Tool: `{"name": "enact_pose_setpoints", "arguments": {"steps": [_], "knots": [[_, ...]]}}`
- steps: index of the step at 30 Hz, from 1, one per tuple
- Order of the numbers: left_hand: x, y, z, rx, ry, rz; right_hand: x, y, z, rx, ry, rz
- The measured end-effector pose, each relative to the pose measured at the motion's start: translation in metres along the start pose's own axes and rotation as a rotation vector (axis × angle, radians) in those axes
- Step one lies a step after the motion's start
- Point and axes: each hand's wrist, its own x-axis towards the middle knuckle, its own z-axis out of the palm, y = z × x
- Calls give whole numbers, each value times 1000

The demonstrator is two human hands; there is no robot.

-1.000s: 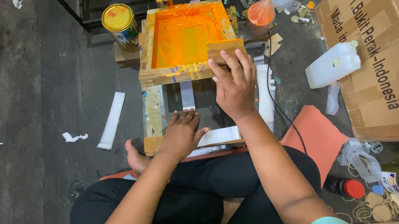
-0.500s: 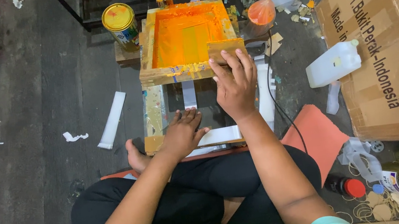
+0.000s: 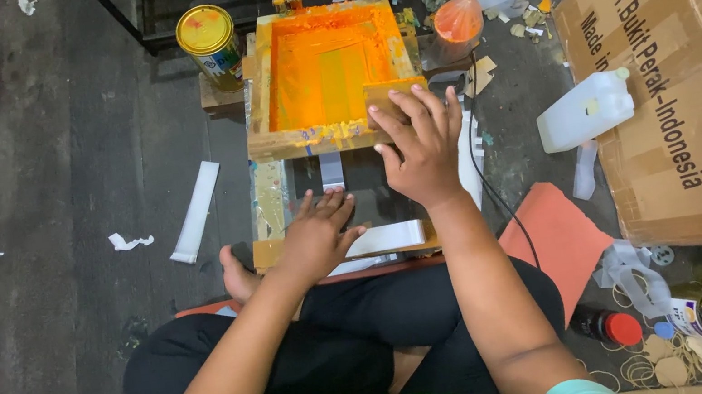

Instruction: The person spreads orange ink across a screen-printing frame using a squeegee. They then pick up a white strip, inspect it, and place it on the floor. The person resumes spreading ink on the screen.

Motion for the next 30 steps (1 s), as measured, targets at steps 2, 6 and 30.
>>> {"name": "enact_pose_setpoints", "arguments": {"steps": [2,6,30], "knots": [[-7,7,-34,-11,127,71,3,3,-9,27,-36,-3],[-22,2,-90,-23,449,112,-4,16,-9,29,-198,-8],[-15,-44,-42,-78,-220,-174,-10,17,10,-49,-922,314]]}}
